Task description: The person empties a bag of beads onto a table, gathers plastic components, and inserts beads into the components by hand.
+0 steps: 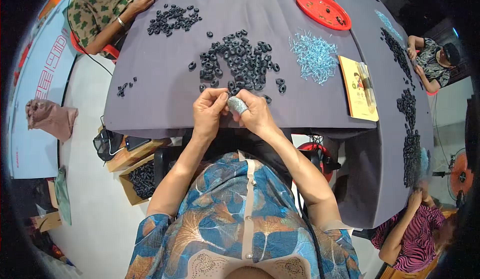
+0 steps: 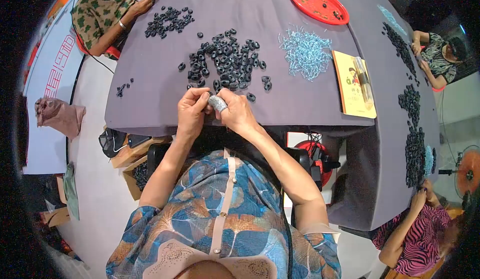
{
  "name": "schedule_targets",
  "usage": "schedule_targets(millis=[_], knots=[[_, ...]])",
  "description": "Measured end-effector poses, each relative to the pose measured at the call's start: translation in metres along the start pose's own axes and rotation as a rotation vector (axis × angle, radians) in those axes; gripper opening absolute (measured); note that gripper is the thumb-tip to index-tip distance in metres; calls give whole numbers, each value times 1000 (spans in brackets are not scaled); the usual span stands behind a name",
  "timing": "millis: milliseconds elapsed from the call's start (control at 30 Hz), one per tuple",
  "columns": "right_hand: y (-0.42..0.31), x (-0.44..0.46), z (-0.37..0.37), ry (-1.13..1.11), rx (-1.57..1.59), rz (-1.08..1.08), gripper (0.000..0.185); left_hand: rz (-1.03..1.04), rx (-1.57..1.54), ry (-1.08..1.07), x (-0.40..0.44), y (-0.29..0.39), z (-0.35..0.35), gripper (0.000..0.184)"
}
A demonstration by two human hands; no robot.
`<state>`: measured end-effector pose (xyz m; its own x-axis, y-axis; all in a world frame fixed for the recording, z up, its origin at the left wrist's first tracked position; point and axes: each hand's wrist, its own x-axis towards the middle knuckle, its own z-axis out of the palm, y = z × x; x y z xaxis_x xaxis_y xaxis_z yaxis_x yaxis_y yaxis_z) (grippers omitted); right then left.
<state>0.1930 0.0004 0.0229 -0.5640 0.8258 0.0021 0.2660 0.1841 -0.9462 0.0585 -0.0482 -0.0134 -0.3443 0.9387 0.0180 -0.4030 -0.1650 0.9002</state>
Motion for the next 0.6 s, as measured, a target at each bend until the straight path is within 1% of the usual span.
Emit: schedule_targets(millis=[33, 167, 233, 267, 367, 467, 600], knots=[[-1, 1, -1, -24, 39, 56, 5, -31, -30, -1, 1, 2, -1, 11], [7, -2, 0, 79, 3, -111, 21, -61, -58, -1, 2, 10, 4, 18], [5, -2, 0, 99, 3, -234, 30, -105, -62, -68, 4, 10, -3, 22], [1, -2, -5, 6, 1, -231, 37, -126, -64, -101, 6, 9, -6, 24], [13, 1, -5, 19, -62, -394, 37, -202, 4, -129, 5, 19, -2, 26], [14, 0, -7, -23, -32, -344, 32, -216, 24, -155, 4, 18, -3, 25], [7, 0, -6, 31, -20, -402, 28, -245, -33, -190, 3, 19, -2, 25]])
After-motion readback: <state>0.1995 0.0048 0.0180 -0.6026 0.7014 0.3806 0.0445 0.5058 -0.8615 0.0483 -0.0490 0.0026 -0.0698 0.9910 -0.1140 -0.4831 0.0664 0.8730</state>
